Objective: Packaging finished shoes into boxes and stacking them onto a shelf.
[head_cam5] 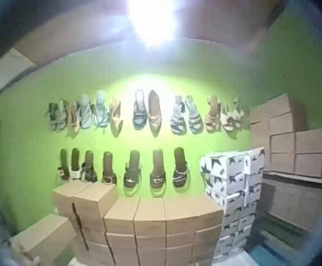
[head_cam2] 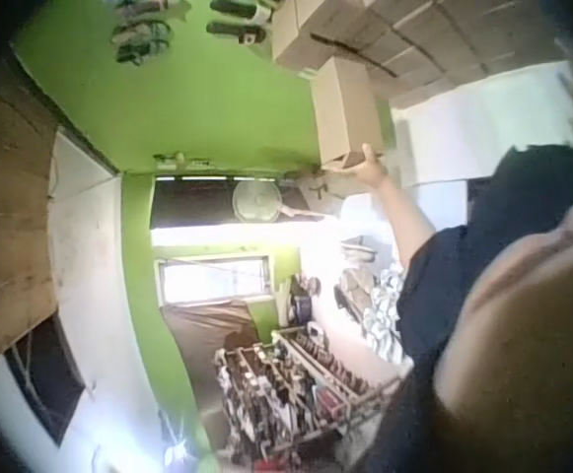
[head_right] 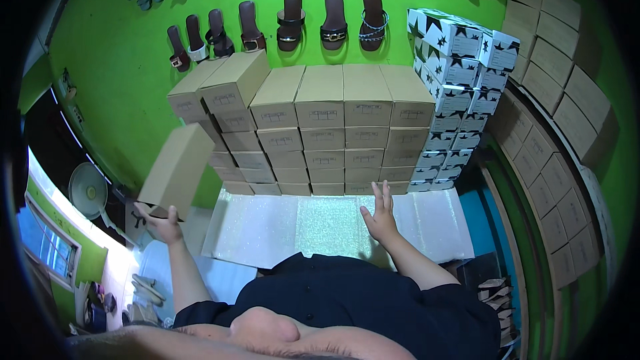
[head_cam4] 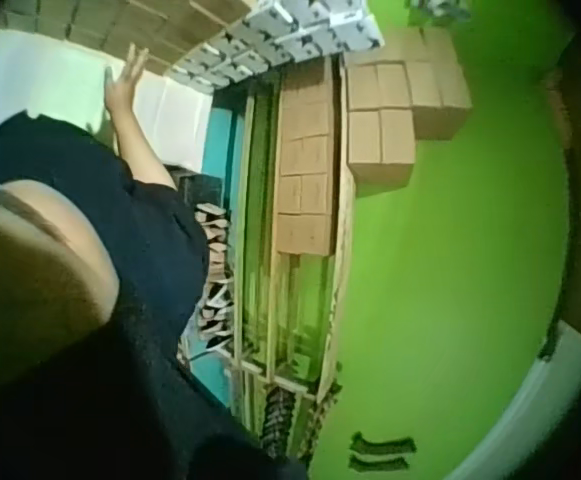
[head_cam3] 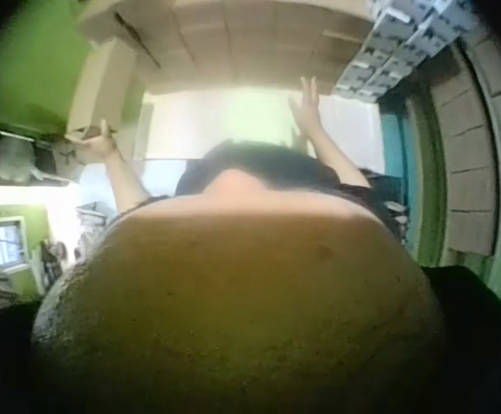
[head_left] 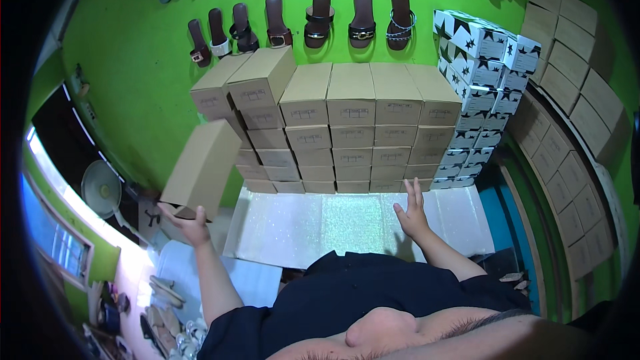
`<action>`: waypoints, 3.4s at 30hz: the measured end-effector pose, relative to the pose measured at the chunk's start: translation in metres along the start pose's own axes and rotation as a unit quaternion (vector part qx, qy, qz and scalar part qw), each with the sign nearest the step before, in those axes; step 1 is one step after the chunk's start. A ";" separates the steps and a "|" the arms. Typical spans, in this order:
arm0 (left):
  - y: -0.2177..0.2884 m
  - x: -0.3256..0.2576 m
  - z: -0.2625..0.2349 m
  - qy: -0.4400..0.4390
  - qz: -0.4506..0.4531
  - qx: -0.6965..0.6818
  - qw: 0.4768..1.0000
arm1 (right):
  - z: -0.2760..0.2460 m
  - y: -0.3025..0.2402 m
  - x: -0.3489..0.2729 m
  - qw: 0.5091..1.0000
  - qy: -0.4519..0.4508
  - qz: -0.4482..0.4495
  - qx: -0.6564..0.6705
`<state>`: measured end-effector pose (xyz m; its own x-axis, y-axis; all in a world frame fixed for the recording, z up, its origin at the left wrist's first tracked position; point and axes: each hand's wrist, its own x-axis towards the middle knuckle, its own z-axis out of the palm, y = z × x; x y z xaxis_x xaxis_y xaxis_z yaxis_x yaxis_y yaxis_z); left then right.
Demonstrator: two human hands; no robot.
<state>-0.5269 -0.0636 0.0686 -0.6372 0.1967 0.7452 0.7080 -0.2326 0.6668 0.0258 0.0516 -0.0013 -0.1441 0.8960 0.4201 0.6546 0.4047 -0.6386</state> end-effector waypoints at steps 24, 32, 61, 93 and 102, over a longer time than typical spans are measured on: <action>0.053 -0.379 0.073 -0.728 -0.135 -0.068 0.668 | -0.012 0.074 -0.046 0.985 -0.162 -0.058 -0.013; 0.069 -0.345 0.091 -0.662 -0.156 -0.034 0.732 | 0.062 0.072 -0.051 0.881 -0.348 -0.180 -0.266; 0.035 -0.293 0.141 -0.644 -0.130 0.025 0.754 | 0.018 0.188 -0.012 0.916 -0.186 -0.274 -0.225; 0.038 -0.298 0.134 -0.714 0.121 0.198 0.660 | 0.026 0.086 -0.038 0.905 -0.282 0.151 -0.280; 0.059 -0.295 0.133 -0.694 0.109 0.275 0.656 | 0.035 0.137 -0.068 0.957 -0.155 0.149 -0.197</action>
<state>-0.2565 -0.0082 -0.1103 0.1189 0.9828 -0.1413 0.9825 -0.0959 0.1598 0.0987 0.0521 -0.1400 -0.0813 0.9967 0.0071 0.9208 0.0779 -0.3822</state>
